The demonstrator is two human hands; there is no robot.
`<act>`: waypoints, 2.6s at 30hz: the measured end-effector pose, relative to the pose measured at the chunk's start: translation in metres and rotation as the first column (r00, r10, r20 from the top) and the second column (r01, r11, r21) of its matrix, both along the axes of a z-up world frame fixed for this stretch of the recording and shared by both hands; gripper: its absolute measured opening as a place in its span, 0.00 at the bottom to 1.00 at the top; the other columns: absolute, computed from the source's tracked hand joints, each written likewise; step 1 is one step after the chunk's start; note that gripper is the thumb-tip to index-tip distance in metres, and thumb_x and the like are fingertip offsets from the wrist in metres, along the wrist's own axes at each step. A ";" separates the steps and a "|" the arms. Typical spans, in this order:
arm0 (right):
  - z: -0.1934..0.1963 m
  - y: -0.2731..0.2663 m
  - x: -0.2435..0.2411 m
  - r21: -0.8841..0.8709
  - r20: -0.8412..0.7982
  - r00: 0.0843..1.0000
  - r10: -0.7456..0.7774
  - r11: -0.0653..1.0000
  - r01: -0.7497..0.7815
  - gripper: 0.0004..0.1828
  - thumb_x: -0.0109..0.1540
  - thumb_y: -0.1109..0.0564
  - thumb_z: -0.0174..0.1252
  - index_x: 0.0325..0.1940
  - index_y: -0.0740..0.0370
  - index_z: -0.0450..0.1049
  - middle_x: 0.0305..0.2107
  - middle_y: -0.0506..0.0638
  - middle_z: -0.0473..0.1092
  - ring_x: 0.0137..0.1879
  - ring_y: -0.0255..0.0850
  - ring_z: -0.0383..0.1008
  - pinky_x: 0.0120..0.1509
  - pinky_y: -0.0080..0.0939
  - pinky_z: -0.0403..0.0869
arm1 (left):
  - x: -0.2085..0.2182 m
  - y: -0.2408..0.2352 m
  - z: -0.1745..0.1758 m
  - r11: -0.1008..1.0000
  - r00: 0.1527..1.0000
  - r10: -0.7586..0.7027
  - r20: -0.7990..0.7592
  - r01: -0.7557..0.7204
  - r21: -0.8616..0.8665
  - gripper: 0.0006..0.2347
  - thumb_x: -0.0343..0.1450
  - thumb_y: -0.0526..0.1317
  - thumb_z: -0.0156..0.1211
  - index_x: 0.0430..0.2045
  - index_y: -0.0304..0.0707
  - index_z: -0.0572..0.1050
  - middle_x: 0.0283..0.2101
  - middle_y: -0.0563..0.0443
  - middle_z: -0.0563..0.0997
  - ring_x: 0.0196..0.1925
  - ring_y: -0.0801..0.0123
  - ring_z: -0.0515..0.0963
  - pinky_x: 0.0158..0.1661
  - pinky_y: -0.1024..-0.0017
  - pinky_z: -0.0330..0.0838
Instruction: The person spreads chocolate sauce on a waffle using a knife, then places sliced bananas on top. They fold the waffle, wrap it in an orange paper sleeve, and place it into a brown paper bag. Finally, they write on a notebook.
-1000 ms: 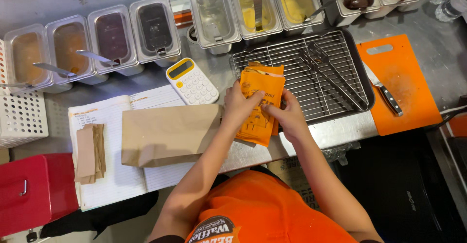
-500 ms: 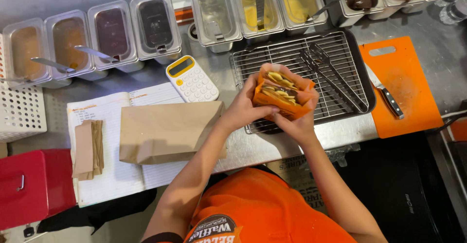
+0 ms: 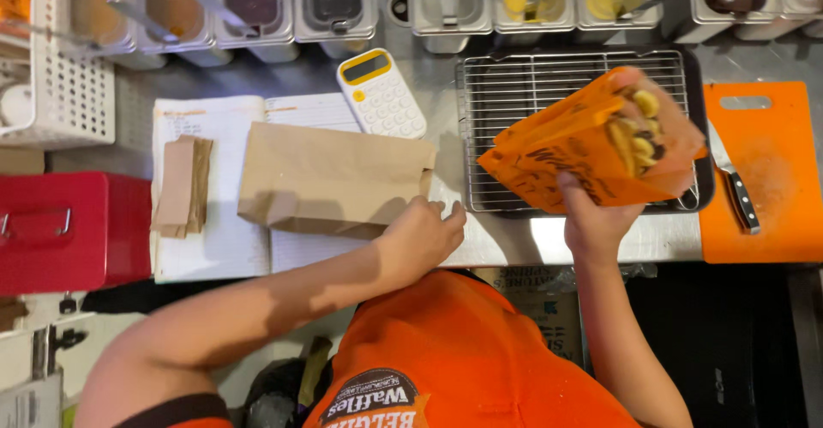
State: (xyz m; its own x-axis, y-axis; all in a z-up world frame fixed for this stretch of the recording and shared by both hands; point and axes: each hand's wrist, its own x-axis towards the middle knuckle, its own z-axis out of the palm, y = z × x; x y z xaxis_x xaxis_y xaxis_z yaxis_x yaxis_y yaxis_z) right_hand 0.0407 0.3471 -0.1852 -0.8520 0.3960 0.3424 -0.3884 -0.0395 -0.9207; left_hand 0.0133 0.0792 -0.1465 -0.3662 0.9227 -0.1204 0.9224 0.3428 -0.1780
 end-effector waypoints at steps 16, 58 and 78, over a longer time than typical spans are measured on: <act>0.150 -0.032 -0.022 -0.124 -0.302 0.892 0.336 0.914 -0.387 0.35 0.69 0.51 0.66 0.73 0.69 0.61 0.59 0.55 0.69 0.64 0.46 0.73 0.74 0.50 0.72 | -0.036 -0.101 0.217 0.957 0.956 0.034 0.292 -0.115 0.267 0.03 0.67 0.36 0.58 0.30 0.42 0.78 0.36 0.51 0.79 0.33 0.52 0.82 0.31 0.56 0.74; 0.169 -0.111 -0.039 0.623 0.235 0.795 0.559 0.541 -0.565 0.47 0.49 0.54 0.79 0.68 0.62 0.65 0.60 0.53 0.68 0.66 0.41 0.71 0.72 0.44 0.71 | -0.007 -0.106 0.141 0.422 0.839 0.095 0.537 -0.522 0.741 0.32 0.59 0.50 0.78 0.54 0.38 0.72 0.49 0.48 0.75 0.51 0.51 0.72 0.56 0.58 0.66; 0.198 -0.077 -0.010 0.881 0.314 0.764 0.564 0.126 -0.455 0.23 0.58 0.60 0.65 0.56 0.61 0.69 0.39 0.54 0.77 0.43 0.47 0.79 0.43 0.41 0.77 | 0.015 -0.120 0.170 0.633 0.856 0.300 0.422 -0.509 0.583 0.01 0.68 0.33 0.62 0.28 0.37 0.77 0.34 0.49 0.79 0.41 0.56 0.79 0.43 0.59 0.74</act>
